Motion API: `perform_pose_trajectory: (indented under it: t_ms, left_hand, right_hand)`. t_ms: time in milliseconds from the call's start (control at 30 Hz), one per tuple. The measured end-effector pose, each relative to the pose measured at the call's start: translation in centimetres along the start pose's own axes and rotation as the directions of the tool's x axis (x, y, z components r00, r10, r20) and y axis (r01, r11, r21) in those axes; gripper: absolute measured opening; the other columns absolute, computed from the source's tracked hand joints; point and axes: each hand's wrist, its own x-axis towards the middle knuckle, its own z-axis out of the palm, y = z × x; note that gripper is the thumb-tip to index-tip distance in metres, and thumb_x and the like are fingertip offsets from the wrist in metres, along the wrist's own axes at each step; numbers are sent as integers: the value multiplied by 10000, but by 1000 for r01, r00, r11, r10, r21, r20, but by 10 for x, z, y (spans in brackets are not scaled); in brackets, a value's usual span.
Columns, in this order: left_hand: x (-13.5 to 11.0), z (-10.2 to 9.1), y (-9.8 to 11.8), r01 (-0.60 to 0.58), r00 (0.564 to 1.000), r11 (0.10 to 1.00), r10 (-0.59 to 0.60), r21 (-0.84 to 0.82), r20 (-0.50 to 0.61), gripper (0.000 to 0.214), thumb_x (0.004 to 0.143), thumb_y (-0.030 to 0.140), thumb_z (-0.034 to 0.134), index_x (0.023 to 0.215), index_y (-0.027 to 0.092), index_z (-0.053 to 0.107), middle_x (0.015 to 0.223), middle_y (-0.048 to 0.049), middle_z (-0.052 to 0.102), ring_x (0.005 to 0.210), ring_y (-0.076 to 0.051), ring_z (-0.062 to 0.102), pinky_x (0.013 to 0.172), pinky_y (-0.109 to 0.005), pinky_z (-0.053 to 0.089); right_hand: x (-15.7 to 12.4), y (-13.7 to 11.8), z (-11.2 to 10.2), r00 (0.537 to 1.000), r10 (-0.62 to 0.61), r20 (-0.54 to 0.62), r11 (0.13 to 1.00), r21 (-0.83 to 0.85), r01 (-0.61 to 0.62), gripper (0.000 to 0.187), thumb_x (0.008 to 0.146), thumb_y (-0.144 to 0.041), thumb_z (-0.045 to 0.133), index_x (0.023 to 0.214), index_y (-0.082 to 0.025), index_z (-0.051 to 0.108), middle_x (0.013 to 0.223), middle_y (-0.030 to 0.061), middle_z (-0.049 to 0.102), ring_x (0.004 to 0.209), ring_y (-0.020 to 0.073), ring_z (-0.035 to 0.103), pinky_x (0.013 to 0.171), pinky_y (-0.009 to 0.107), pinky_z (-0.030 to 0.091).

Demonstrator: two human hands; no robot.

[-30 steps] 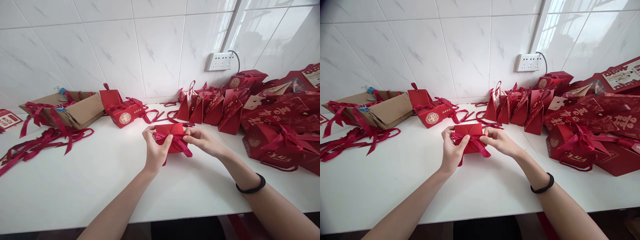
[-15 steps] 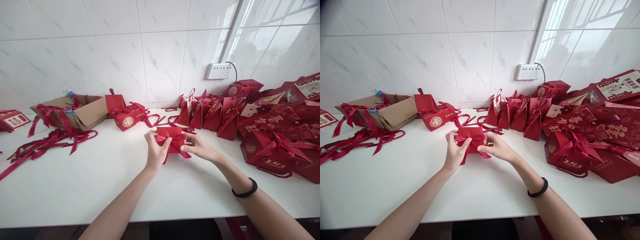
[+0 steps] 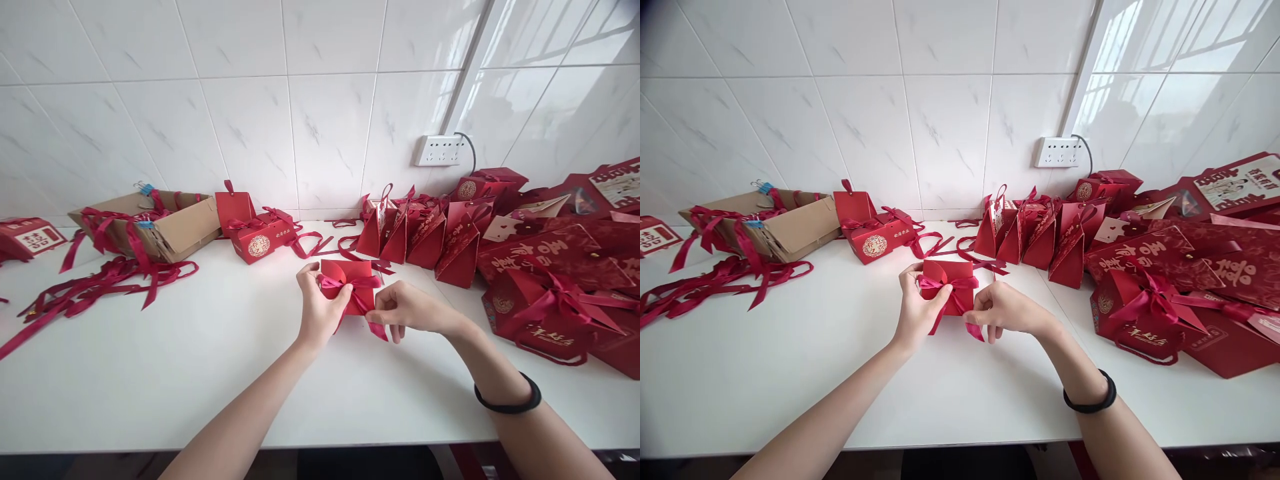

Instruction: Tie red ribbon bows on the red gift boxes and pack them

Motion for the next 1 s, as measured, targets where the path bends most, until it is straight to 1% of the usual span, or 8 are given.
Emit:
perform_pose_trajectory:
  t_ms: [100, 167, 267, 333, 433, 533, 800, 1000]
  left_hand:
    - [0, 1, -1, -30, 999, 1000, 30, -6, 34, 336, 719, 225, 659, 887, 221, 368, 1183, -94, 391, 1121, -202, 463, 926, -398, 439]
    - [-1, 1, -2, -38, 998, 999, 38, -5, 41, 334, 717, 235, 668, 878, 223, 375, 1174, -88, 398, 1095, -198, 476, 910, -391, 446]
    - [0, -1, -1, -31, 999, 1000, 31, 1, 41, 340, 702, 252, 688, 856, 224, 387, 1148, -79, 411, 1105, -206, 474, 923, -392, 434]
    - [0, -4, 2, -17, 998, 1000, 18, -14, 58, 314, 710, 281, 681, 846, 222, 404, 1142, -76, 421, 1130, -214, 467, 939, -387, 421]
    - [4, -11, 7, 40, 992, 997, -33, -60, 122, 191, 814, 364, 557, 768, 209, 455, 1154, -79, 447, 1187, -221, 442, 949, -366, 412]
    - [10, -16, 10, 91, 985, 993, -79, -71, 155, 270, 859, 390, 479, 673, 196, 456, 1135, -78, 489, 1190, -225, 448, 955, -358, 407]
    - [12, -16, 13, 95, 988, 995, -91, -28, 123, 219, 756, 326, 628, 679, 186, 479, 1048, -70, 473, 1000, -194, 524, 754, -283, 491]
    - [11, -12, 12, 105, 992, 994, -104, -5, 70, 262, 677, 270, 709, 788, 195, 484, 1058, -52, 460, 1057, -194, 509, 902, -330, 439]
  right_hand:
    - [-3, 5, -9, 997, 12, 77, 1000, -25, -10, 340, 671, -449, 731, 618, -148, 584, 546, -5, 581, 455, 106, 573, 424, 195, 393]
    - [-3, 7, -12, 996, -74, -52, 995, 69, 78, 403, 684, -524, 703, 648, -158, 539, 547, -19, 540, 463, 99, 552, 420, 195, 408]
    - [2, 6, -8, 930, -196, -312, 950, 173, 258, 419, 747, -574, 629, 723, -183, 479, 577, -33, 500, 504, 102, 536, 401, 192, 434]
    - [6, 4, -3, 906, -217, -363, 934, 192, 301, 406, 758, -555, 633, 725, -186, 467, 606, -26, 510, 535, 104, 533, 400, 196, 464]
    - [11, 4, 0, 903, -233, -361, 917, 228, 328, 405, 790, -543, 604, 687, -180, 456, 635, -10, 531, 557, 100, 523, 423, 210, 506]
    - [13, 7, -2, 914, -240, -325, 895, 289, 338, 389, 812, -528, 588, 698, -175, 472, 648, -4, 540, 587, 103, 533, 444, 212, 520]
    - [13, 8, -3, 923, -264, -279, 871, 343, 353, 386, 778, -513, 639, 709, -179, 458, 674, -4, 558, 614, 108, 556, 483, 222, 538]
    - [15, 9, 0, 930, -274, -247, 852, 387, 353, 426, 750, -475, 691, 646, -171, 411, 686, -10, 562, 632, 108, 604, 576, 257, 573]
